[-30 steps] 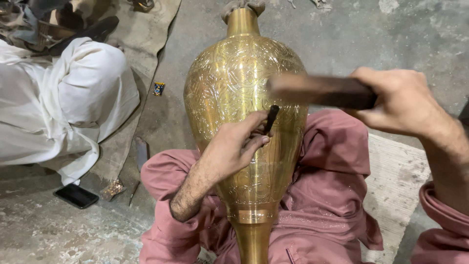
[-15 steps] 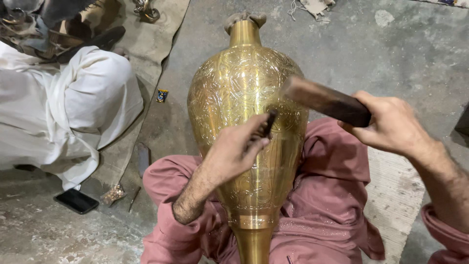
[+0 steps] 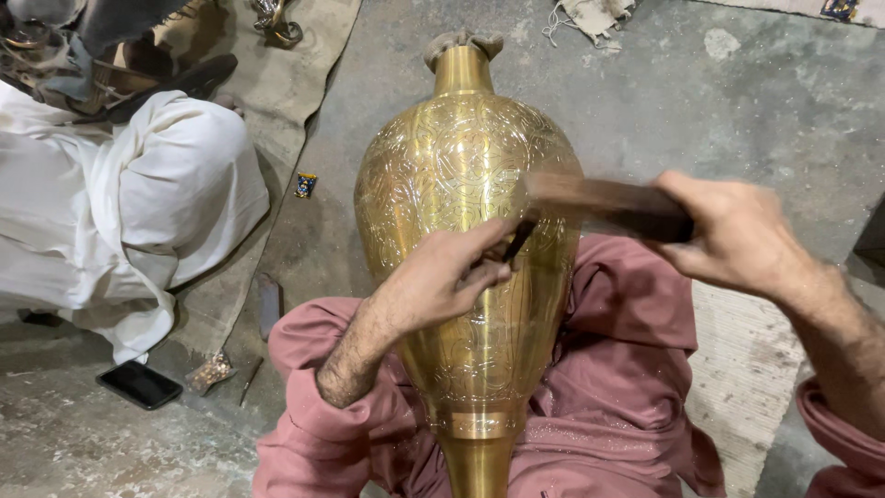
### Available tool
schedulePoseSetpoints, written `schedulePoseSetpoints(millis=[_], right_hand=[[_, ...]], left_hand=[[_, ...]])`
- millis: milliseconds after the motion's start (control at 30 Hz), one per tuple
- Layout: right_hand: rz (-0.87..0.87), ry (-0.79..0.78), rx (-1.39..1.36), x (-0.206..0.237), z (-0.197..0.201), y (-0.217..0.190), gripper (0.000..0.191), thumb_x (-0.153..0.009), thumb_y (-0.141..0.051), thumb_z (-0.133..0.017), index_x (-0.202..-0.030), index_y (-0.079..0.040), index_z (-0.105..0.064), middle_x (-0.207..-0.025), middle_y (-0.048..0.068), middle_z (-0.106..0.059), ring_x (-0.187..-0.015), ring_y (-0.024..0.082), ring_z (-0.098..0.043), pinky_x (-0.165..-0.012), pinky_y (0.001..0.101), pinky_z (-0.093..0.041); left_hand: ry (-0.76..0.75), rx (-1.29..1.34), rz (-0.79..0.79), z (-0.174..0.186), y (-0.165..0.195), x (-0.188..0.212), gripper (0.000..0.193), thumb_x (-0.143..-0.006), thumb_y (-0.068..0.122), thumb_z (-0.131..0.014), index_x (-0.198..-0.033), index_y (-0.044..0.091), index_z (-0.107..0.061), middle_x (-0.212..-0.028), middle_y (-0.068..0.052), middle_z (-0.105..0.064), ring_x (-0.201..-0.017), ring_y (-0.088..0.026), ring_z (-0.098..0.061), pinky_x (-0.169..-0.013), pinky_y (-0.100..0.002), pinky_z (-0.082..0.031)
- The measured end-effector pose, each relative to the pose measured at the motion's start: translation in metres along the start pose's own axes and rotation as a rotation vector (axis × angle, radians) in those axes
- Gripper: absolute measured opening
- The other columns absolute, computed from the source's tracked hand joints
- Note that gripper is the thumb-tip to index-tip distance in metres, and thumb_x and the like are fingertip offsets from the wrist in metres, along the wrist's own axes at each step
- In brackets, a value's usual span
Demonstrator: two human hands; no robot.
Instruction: The person sits on the floor with a large brass vase held between their legs and engraves decorative patterns into its surface. They hold a small chisel against the brass with one hand and strike it repeatedly with a wooden mallet held in the other hand, repositioning the chisel to work across different areas of the pattern.
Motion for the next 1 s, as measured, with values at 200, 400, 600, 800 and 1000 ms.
schedulePoseSetpoints(millis=[200,400,600,800,1000], right_hand=[[0.093,0.135,-0.431,-0.012,0.02,-0.009,0.039,-0.083,-0.033,-0.08,-0.107,-0.01,-0.06,-0.079,0.002,-0.065,-0.073,0.012,-0.067,-0.062,0.0271,-0.06],[-0.059,-0.06,-0.042,-0.037,0.041,-0.034,0.034,-0.088,-0.038,-0.076,-0.102,-0.011,-0.063,-0.073,0.004,-0.062,-0.06,0.016,-0.062,-0.051,0.0367,-0.056],[-0.126,-0.217,0.519,-0.067,0.08,-0.079,0.02,-0.101,-0.033,-0.064,-0.114,-0.017,-0.062,-0.076,0.0,-0.066,-0.054,0.013,-0.065,-0.048,0.03,-0.054],[0.312,-0.167,0.823,-0.073,0.108,-0.175,0.012,-0.105,-0.03,-0.057,-0.104,-0.02,-0.063,-0.08,-0.002,-0.07,-0.062,0.01,-0.066,-0.059,0.0311,-0.056],[0.592,0.121,0.796,-0.038,0.134,-0.231,0.02,-0.093,-0.032,-0.06,-0.096,-0.012,-0.064,-0.08,0.003,-0.071,-0.076,0.022,-0.074,-0.076,0.0424,-0.062]], left_hand=[[0.087,0.085,-0.021,-0.002,-0.006,0.009,0.049,-0.096,0.009,-0.069,-0.141,0.006,-0.05,-0.107,-0.015,-0.077,-0.095,-0.027,-0.08,-0.083,-0.039,-0.066],[0.255,0.066,0.052,-0.016,-0.019,0.031,0.043,-0.099,0.01,-0.068,-0.137,0.001,-0.051,-0.108,-0.018,-0.077,-0.095,-0.028,-0.079,-0.083,-0.04,-0.067],[0.521,0.104,0.132,-0.031,-0.02,0.057,0.023,-0.102,0.004,-0.065,-0.122,0.0,-0.053,-0.107,-0.014,-0.079,-0.094,-0.022,-0.082,-0.081,-0.03,-0.07],[0.792,0.021,0.18,-0.046,-0.004,0.075,0.023,-0.098,0.005,-0.071,-0.12,0.0,-0.064,-0.102,-0.013,-0.08,-0.089,-0.022,-0.082,-0.078,-0.032,-0.067],[0.944,-0.244,0.086,-0.057,0.021,0.091,0.031,-0.089,-0.004,-0.071,-0.118,0.002,-0.06,-0.102,-0.019,-0.075,-0.091,-0.035,-0.076,-0.086,-0.04,-0.061]])
Point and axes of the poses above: each hand's wrist, its own x-axis away from the middle knuckle, its own z-axis out of the back of the hand, y = z × x, the point moved 6 cm from there along -x, towards the middle knuckle
